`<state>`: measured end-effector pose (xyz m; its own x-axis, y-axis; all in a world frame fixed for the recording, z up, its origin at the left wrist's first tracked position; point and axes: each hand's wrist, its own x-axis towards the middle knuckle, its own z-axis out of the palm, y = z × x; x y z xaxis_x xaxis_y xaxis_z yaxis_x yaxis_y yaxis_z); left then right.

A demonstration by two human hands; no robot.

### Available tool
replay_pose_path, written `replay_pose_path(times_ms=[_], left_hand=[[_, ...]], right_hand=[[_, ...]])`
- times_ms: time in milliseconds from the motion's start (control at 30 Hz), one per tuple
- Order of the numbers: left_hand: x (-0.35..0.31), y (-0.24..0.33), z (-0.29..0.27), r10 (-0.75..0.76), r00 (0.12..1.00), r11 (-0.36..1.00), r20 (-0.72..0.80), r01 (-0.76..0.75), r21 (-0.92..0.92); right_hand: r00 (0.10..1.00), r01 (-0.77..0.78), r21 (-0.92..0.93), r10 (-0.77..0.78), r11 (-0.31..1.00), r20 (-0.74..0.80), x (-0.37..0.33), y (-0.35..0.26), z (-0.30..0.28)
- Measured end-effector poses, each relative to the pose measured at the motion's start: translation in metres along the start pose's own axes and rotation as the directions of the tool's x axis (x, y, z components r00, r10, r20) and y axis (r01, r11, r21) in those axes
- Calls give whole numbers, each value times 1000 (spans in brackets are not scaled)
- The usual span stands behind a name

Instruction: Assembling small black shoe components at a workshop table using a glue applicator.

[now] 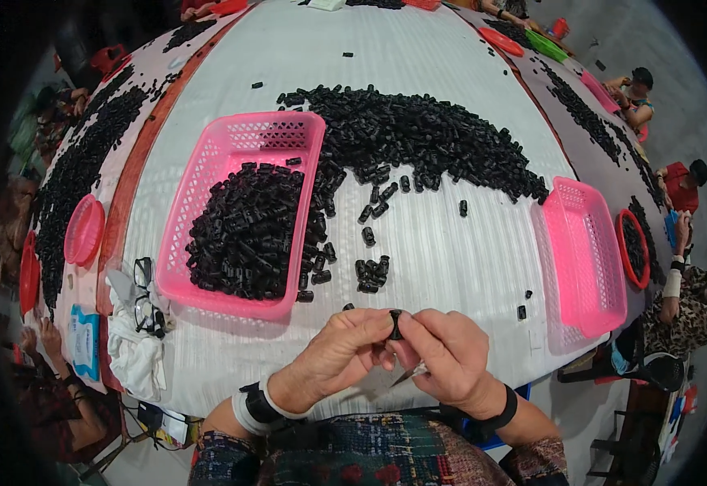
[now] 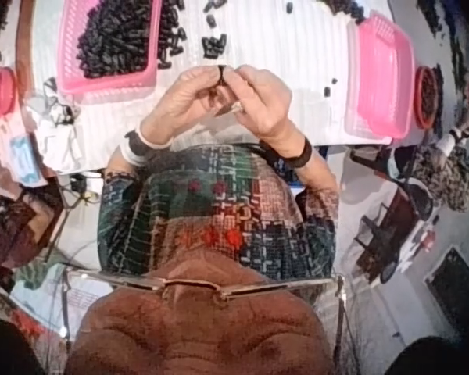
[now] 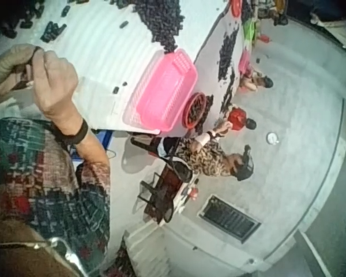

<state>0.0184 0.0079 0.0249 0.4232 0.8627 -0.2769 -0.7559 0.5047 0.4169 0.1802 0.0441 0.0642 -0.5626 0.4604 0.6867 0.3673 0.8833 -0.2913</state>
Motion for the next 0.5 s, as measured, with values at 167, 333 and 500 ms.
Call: replay_pose_path(times_ms=[167, 333, 500], left_hand=[[2, 6, 0, 18, 996, 1000, 82, -16, -21], [2, 7, 1, 12, 1000, 1000, 29, -11, -28], [2, 9, 2, 13, 999, 1000, 33, -13, -8]], right_hand=[[998, 52, -41, -54, 998, -44, 0, 3, 5], [996, 74, -49, -77, 996, -53, -2, 4, 6], [995, 89, -26, -90, 996, -36, -4, 5, 6]])
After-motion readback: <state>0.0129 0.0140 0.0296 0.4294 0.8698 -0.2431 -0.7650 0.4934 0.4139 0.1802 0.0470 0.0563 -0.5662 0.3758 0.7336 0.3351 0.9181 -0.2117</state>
